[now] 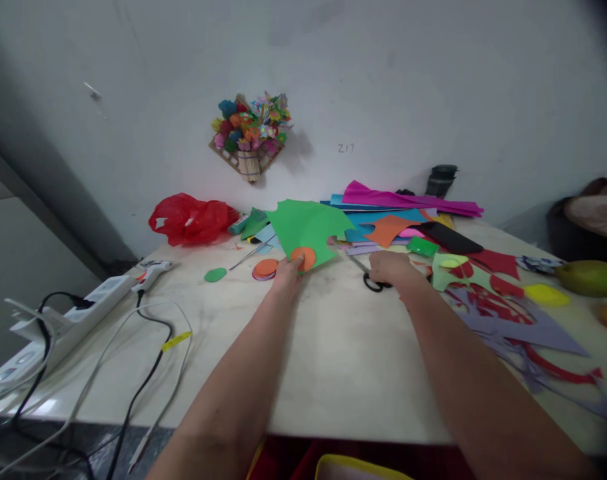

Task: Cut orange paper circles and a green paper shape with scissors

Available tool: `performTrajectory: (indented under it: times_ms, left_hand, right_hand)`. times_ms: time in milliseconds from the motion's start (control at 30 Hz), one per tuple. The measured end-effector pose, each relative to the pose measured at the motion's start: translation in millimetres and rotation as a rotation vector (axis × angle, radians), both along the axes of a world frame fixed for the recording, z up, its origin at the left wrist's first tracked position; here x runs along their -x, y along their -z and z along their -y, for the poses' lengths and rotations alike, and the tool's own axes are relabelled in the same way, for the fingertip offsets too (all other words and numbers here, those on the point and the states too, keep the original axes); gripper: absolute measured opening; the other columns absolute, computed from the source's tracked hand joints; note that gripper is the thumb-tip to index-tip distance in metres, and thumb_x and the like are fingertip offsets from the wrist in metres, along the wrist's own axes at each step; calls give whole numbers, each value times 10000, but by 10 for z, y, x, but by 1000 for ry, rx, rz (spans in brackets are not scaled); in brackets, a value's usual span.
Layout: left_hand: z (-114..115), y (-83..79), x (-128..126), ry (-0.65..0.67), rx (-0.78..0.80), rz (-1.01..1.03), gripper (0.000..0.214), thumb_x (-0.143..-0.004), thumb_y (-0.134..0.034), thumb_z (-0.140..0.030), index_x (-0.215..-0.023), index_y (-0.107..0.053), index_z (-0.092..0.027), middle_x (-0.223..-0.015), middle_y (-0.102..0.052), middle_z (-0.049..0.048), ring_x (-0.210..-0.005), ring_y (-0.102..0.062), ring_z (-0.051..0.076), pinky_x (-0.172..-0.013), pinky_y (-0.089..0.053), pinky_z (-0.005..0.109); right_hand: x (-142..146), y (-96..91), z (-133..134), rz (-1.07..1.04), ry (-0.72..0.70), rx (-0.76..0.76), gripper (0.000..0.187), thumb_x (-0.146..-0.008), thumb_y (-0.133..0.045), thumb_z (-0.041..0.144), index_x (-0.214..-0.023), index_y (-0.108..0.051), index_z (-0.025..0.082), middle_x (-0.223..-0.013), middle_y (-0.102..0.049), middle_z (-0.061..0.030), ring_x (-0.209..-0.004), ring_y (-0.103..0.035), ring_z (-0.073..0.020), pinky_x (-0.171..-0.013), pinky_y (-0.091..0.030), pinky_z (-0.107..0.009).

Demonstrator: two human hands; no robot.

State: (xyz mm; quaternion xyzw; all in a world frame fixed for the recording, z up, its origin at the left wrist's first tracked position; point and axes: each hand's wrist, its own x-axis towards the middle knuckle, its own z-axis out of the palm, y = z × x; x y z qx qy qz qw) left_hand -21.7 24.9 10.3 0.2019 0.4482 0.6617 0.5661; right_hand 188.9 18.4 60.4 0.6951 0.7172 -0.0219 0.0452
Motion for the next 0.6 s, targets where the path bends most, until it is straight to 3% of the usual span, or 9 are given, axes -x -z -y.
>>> performTrajectory:
  times_ms: [200, 400, 500, 600]
  left_hand:
    - [-8, 0, 7, -24, -6, 33, 129, -913, -678, -7, -935, -707, -130, -770, -746, 24, -661, -716, 134, -745, -612, 253]
    - [-39, 15, 31, -68, -27, 69, 174, -882, -696, -1, -944, -719, -162, -846, -776, 56, -905, -792, 224, -868, -640, 337]
    - [-47, -2, 44, -93, -12, 89, 161, -903, -690, -18, -938, -686, -175, -884, -774, 51, -997, -790, 229, -921, -644, 357]
    - [-48, -31, 48, -121, 9, 111, 155, -930, -685, -39, -952, -648, -188, -928, -771, 41, -1056, -781, 208, -960, -638, 342]
  right_hand:
    - [28, 0, 17, 26, 55, 72, 435, -763, -710, 186, -1191, -784, 163, -1140, -775, -209, -1112, -741, -341, -874, -566, -385]
    - [-31, -71, 29, -73, 66, 50, 226, -728, -684, 150, -928, -785, 179, -969, -779, -173, -984, -766, -332, -765, -558, -359]
    - [-106, -75, 32, -245, 70, 39, 227, -677, -678, 92, -867, -741, 198, -759, -733, -102, -827, -759, -301, -636, -525, -315]
    - [-190, -23, 26, -626, 84, 117, 323, -684, -678, 75, -979, -698, 203, -646, -682, -33, -659, -713, -232, -521, -472, -255]
